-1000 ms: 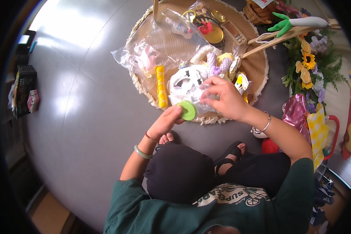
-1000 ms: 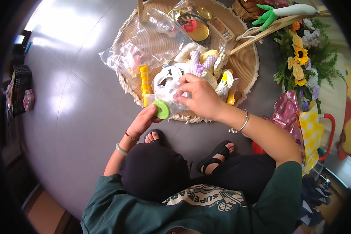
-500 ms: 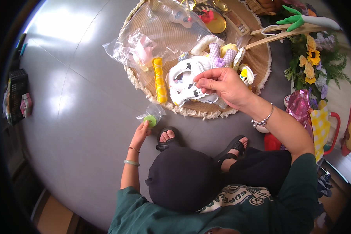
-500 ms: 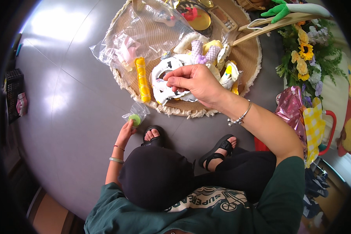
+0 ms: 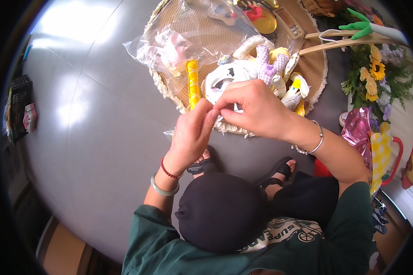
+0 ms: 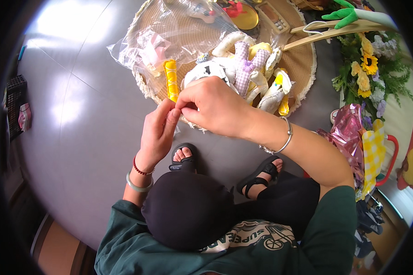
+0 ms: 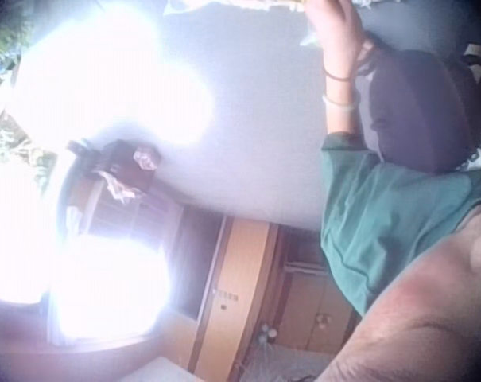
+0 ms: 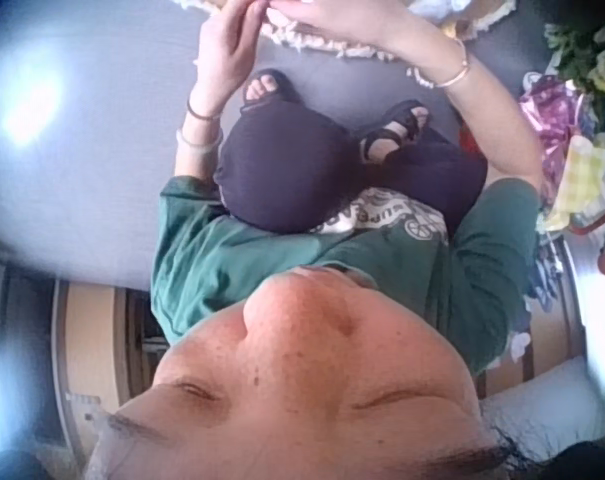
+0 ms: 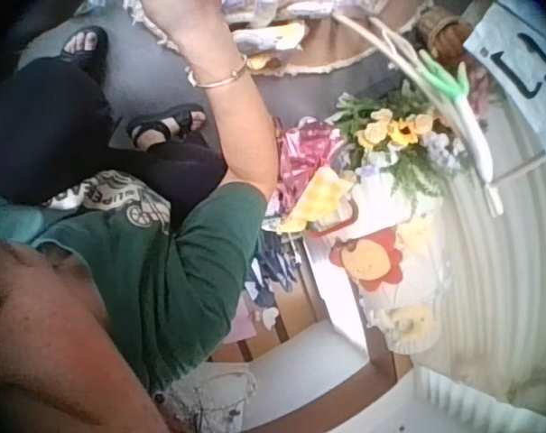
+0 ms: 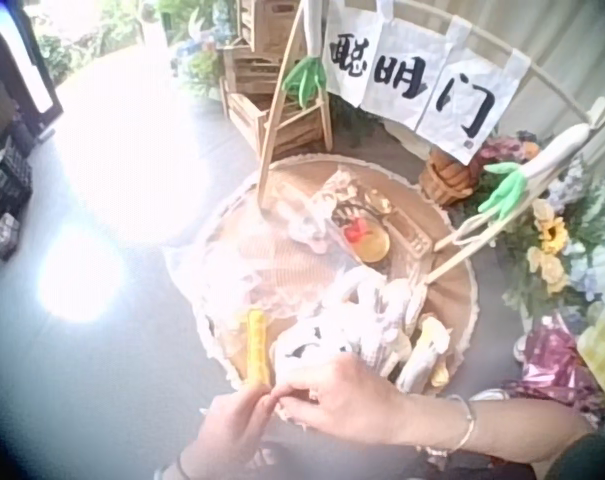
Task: The person assembles several stuffed plush letters by hand, connecting them using small green plastic rings through existing loops on the objects. They remove letters from a yellow bag and place the connected set on a circular mat.
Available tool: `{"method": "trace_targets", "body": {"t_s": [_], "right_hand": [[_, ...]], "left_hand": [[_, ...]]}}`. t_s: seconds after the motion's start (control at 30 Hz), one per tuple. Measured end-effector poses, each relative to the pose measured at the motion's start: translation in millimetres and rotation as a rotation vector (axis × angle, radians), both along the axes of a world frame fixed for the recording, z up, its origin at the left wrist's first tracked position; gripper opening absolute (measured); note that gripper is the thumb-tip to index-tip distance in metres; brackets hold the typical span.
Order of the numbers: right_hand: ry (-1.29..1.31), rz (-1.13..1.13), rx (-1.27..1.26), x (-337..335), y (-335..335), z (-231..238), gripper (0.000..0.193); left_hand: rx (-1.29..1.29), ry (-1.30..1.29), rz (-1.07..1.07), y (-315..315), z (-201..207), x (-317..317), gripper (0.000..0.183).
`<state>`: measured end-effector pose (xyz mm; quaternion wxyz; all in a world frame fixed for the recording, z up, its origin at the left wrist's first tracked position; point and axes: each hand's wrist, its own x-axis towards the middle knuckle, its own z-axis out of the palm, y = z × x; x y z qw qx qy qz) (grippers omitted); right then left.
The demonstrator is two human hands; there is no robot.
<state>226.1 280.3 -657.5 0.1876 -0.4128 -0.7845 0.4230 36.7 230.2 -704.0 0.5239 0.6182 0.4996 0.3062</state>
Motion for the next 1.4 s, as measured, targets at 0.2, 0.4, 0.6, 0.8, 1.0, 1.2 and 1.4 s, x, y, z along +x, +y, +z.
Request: {"method": "trace_targets", "body": {"t_s": [0.2,0.4,0.6,0.8,1.0,1.2,1.4], "right_hand": [[0.354,-0.272,-0.407,-5,1,-12,0.014],[0.769,-0.346,-0.716,-11,-4,-17,0.019],[0.765,-0.399,-0.881,-12,-3,-14,0.016],[0.676,-0.356,-0.649,-10,2,-17,0.011],[0.441,-0.377,-0.556,-8,3,-7,0.013],[0.329,-0.321,-0.520,-9,3,2,0.007],[0.103,-0.177,-0.137,-9,1,8,0.007]], "left_hand": [[-0.503,-0.636,0.311,-4,-8,11,0.021],[-0.612,-0.988,0.306,2,0,15,0.023],[-0.627,-0.877,0.333,3,6,25,0.038],[-0.537,-0.690,0.382,4,16,22,0.026],[-0.019,-0.273,0.183,12,-2,1,0.017],[-0.092,-0.291,0.069,20,-3,-5,0.018],[-0.340,-0.491,0.106,16,-2,-5,0.019]]}}
